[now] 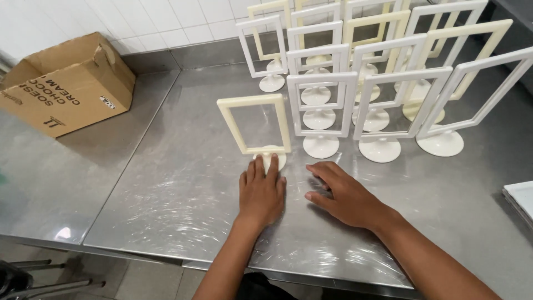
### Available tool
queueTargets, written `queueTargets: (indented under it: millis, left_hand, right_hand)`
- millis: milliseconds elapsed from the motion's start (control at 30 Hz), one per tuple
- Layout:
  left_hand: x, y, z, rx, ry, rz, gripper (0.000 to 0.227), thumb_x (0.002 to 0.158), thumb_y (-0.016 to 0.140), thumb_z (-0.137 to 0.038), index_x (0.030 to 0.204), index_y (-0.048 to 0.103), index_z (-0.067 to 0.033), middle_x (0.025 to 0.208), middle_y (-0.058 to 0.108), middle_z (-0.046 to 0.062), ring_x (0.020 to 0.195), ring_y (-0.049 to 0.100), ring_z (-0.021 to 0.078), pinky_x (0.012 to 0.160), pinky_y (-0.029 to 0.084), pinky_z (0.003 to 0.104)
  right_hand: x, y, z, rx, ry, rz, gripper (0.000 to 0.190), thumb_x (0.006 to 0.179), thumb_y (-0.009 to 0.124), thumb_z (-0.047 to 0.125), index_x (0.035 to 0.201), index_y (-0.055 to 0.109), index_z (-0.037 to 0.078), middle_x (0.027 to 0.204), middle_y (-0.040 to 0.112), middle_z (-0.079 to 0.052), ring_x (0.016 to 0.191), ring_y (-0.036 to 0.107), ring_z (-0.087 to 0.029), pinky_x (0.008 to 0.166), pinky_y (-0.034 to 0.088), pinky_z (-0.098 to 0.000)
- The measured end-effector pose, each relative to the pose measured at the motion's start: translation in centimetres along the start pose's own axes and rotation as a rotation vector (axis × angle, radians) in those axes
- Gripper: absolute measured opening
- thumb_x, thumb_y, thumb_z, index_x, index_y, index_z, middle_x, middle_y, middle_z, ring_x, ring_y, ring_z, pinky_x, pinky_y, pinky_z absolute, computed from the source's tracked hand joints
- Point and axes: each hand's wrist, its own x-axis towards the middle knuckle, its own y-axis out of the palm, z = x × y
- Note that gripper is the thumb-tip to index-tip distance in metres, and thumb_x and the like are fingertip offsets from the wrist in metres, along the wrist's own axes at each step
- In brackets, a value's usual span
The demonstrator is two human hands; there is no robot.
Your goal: The person assembles several white and cream-colored picture frames by attaching the frames to circular bases on a stainless steel table. After assembling the frames, the person picks up a red cloth, unfolds it, and folds it neatly on the table.
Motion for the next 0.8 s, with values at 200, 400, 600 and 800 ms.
queueTargets:
  millis: [200,400,600,800]
  left_hand:
    - [7.8,1.1,3.7,0.081,-0.048,0.016,0.060,0.108,0.026,-0.040,0.165,0.024,-0.0232,0.168,0.022,0.021,0.157,0.018,0.0357,0.120,0.007,0.059]
    - [14.8,1.8,5.0,0.085,-0.055,0.050,0.061,0.107,0.024,-0.039,0.167,0.018,-0.0289,0.171,0.017,0.017,0.159,0.016,0.0319,0.120,0.004,0.059]
    - [18.7,0.9,4.0,0.040,-0.064,0.054,0.062,0.103,0.023,-0.030,0.164,0.014,-0.0247,0.172,0.009,0.012,0.157,0.010,0.0276,0.118,0.010,0.057]
    - [21.1,1.5,4.2,-0.004,-0.059,0.007,0.063,0.101,0.025,-0.028,0.164,0.016,-0.0246,0.171,0.012,0.012,0.155,0.011,0.0264,0.115,0.014,0.056]
  right_hand:
    - [0.2,0.1,-0.1,-0.030,0.016,0.020,0.056,0.097,0.064,0.034,0.147,0.048,0.011,0.149,0.050,-0.010,0.131,0.060,-0.033,0.104,0.058,-0.0439]
    - [1.0,0.4,-0.8,-0.063,0.011,0.022,0.054,0.096,0.065,0.035,0.144,0.053,0.013,0.148,0.050,-0.005,0.130,0.061,-0.031,0.102,0.059,-0.0436]
    - [2.3,2.4,-4.2,-0.068,-0.206,-0.113,0.056,0.095,0.068,0.031,0.144,0.054,0.010,0.143,0.053,-0.007,0.129,0.056,-0.025,0.104,0.046,-0.0371]
    - [2.7,2.7,-4.5,-0.068,-0.193,-0.089,0.056,0.095,0.068,0.032,0.144,0.053,0.008,0.144,0.051,-0.006,0.133,0.052,-0.024,0.108,0.042,-0.0372]
